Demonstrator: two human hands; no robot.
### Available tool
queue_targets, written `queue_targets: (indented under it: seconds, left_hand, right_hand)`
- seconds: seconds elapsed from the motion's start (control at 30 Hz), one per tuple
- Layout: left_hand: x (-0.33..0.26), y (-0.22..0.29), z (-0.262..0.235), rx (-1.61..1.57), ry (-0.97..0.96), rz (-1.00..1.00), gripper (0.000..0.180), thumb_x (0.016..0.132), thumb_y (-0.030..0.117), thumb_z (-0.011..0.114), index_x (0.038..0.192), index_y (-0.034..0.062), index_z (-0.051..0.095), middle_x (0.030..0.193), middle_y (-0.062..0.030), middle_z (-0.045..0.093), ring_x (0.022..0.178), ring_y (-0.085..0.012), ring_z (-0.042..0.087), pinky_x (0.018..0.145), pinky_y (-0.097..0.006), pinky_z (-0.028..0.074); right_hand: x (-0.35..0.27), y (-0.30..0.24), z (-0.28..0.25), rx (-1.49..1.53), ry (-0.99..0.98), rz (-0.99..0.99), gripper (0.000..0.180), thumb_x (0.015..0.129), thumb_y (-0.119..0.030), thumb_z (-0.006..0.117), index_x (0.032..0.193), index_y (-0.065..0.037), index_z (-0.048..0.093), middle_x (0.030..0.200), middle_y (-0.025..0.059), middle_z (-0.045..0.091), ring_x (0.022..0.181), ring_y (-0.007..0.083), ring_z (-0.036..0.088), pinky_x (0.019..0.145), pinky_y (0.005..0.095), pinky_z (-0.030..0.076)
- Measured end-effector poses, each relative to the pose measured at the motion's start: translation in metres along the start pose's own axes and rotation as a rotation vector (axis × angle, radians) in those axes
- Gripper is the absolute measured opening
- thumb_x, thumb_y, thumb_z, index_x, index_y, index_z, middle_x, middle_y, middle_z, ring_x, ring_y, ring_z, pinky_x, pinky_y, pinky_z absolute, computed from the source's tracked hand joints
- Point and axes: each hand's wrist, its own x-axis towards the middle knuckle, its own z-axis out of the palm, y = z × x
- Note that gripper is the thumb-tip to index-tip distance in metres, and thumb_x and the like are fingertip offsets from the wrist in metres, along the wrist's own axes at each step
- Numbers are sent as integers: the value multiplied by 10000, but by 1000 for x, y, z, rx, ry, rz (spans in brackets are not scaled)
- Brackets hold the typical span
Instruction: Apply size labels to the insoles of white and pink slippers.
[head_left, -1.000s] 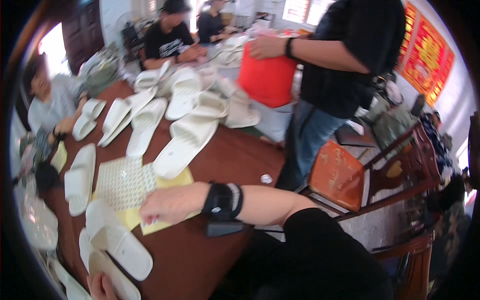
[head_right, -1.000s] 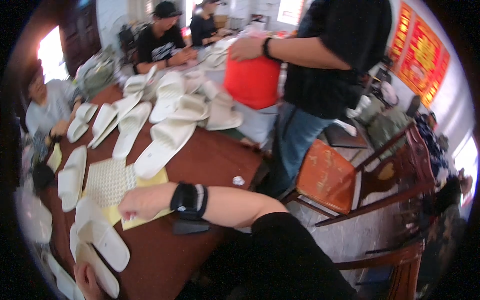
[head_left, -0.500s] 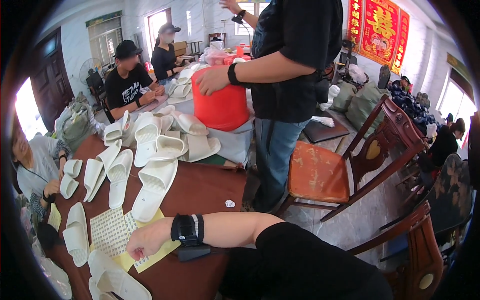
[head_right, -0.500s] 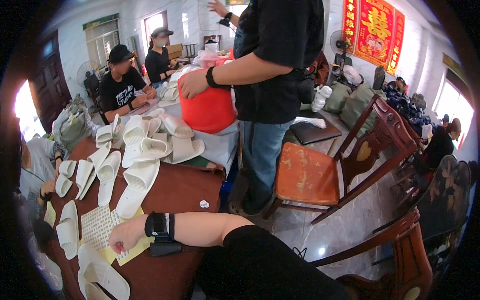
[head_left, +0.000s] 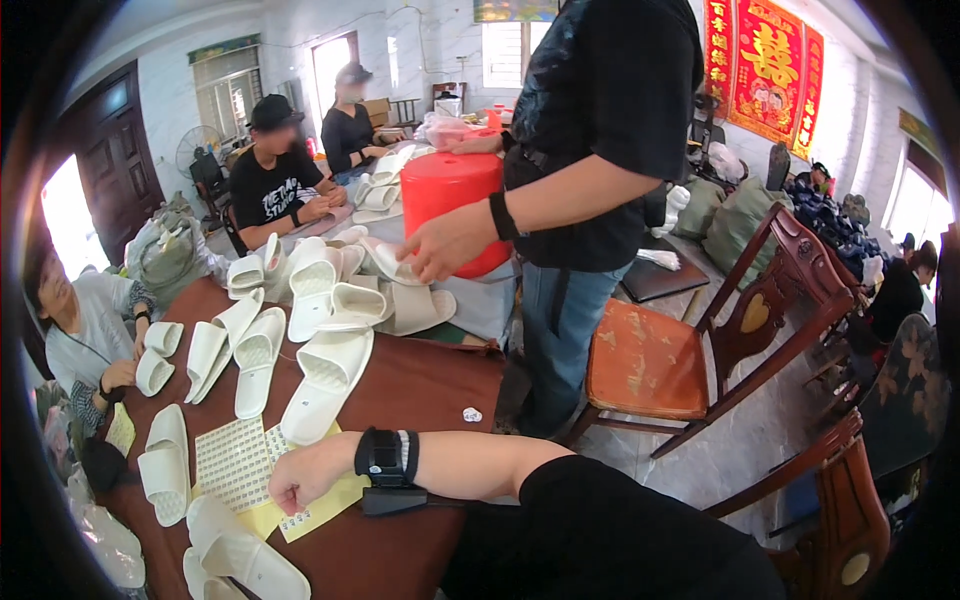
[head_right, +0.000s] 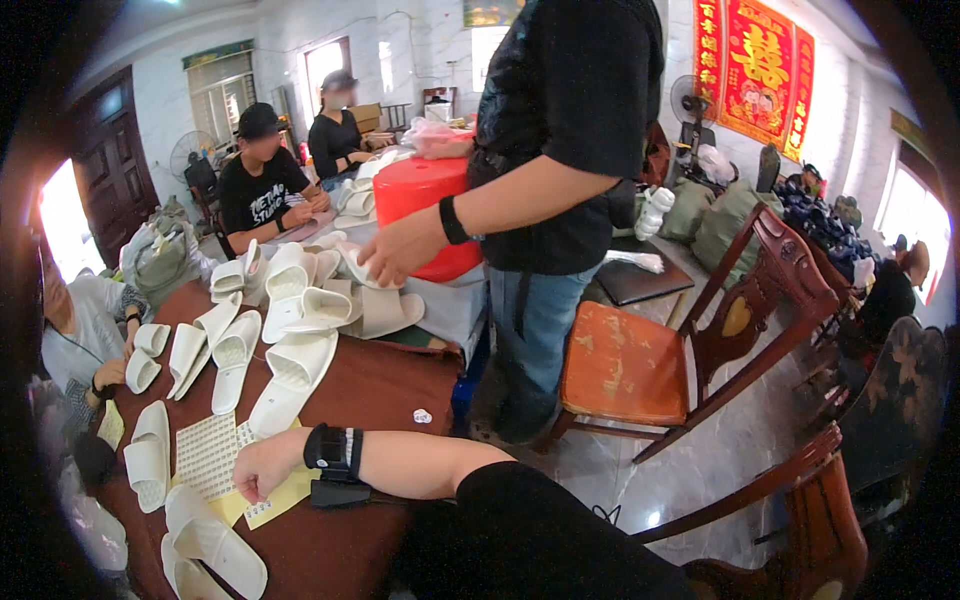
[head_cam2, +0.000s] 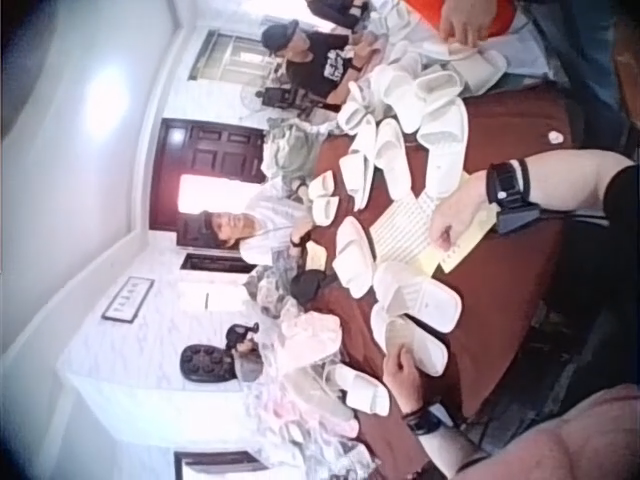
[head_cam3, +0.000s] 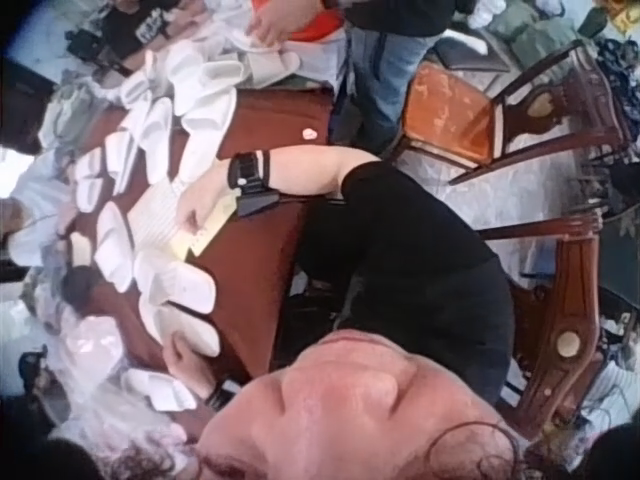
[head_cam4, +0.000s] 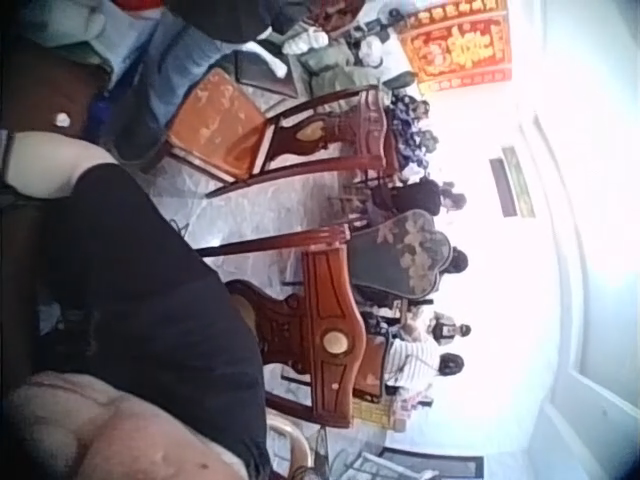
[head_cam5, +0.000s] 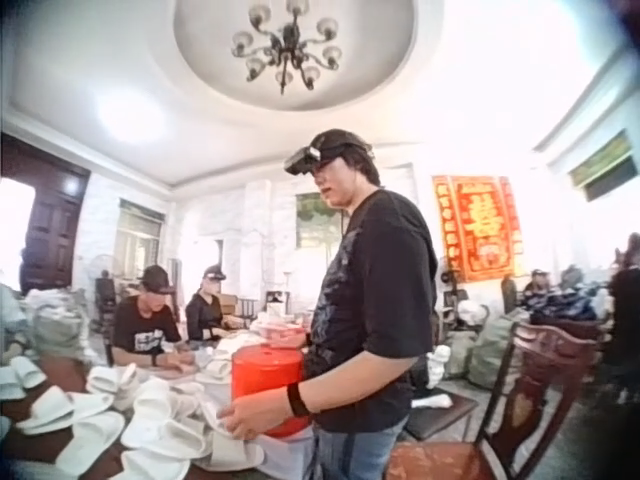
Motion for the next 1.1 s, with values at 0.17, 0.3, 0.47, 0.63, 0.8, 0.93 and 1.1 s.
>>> queue_targets:
  seconds: [0.17, 0.3, 0.47, 0.63, 0.8, 0.93, 1.1]
  left_hand:
    - [-1, 0, 0, -19, -6, -35, 292, 982, 161, 614, 1133, -82, 674, 1056, -228, 707, 960, -316, 658, 904, -379, 506]
    - [0, 3, -1, -19, -16, -31, 299, 982, 167, 611, 1140, -78, 674, 1069, -227, 704, 977, -318, 655, 917, -382, 502]
    - [0, 7, -3, -9, -37, -64, 306, 988, 174, 599, 1151, -75, 670, 1096, -226, 698, 1009, -318, 647, 940, -385, 492]
    - [-1, 12, -2, -38, -36, -97, 316, 993, 184, 598, 1153, -80, 667, 1114, -226, 692, 1016, -312, 640, 950, -380, 485]
    - [0, 8, -2, -10, -43, -105, 334, 999, 204, 607, 1158, -84, 663, 1116, -221, 691, 1020, -300, 636, 951, -377, 482]
    - [-1, 1, -2, 17, -47, -108, 339, 1002, 214, 606, 1150, -85, 663, 1098, -217, 694, 1007, -291, 638, 933, -370, 487]
    - [-2, -4, -1, -41, -27, -97, 324, 1002, 203, 600, 1134, -85, 666, 1076, -215, 699, 971, -289, 642, 908, -371, 494]
  right_hand:
    - [-2, -1, -2, 69, -27, 7, 137, 795, -23, 657, 917, -48, 714, 885, 59, 705, 865, 172, 650, 761, 329, 514]
    - [-3, -4, -3, 55, -23, 33, 145, 793, -14, 641, 916, -45, 712, 878, 56, 703, 857, 173, 651, 761, 324, 514]
    - [-3, -3, -2, 61, -30, 28, 156, 789, -12, 638, 920, -47, 714, 873, 54, 704, 851, 169, 649, 752, 319, 509]
    - [-2, 0, -1, 106, -14, 49, 162, 795, -30, 656, 942, -46, 725, 873, 56, 704, 836, 170, 641, 728, 329, 501]
    - [-2, -1, -1, 29, -11, 37, 152, 802, -64, 707, 950, -41, 728, 880, 69, 704, 838, 178, 638, 725, 344, 502]
    - [-2, 2, 0, 41, 1, 11, 142, 800, -73, 717, 939, -43, 728, 877, 72, 705, 838, 182, 641, 726, 348, 504]
    - [1, 5, 1, 17, -3, -54, 138, 787, -48, 681, 920, -43, 721, 851, 66, 702, 831, 183, 647, 728, 346, 508]
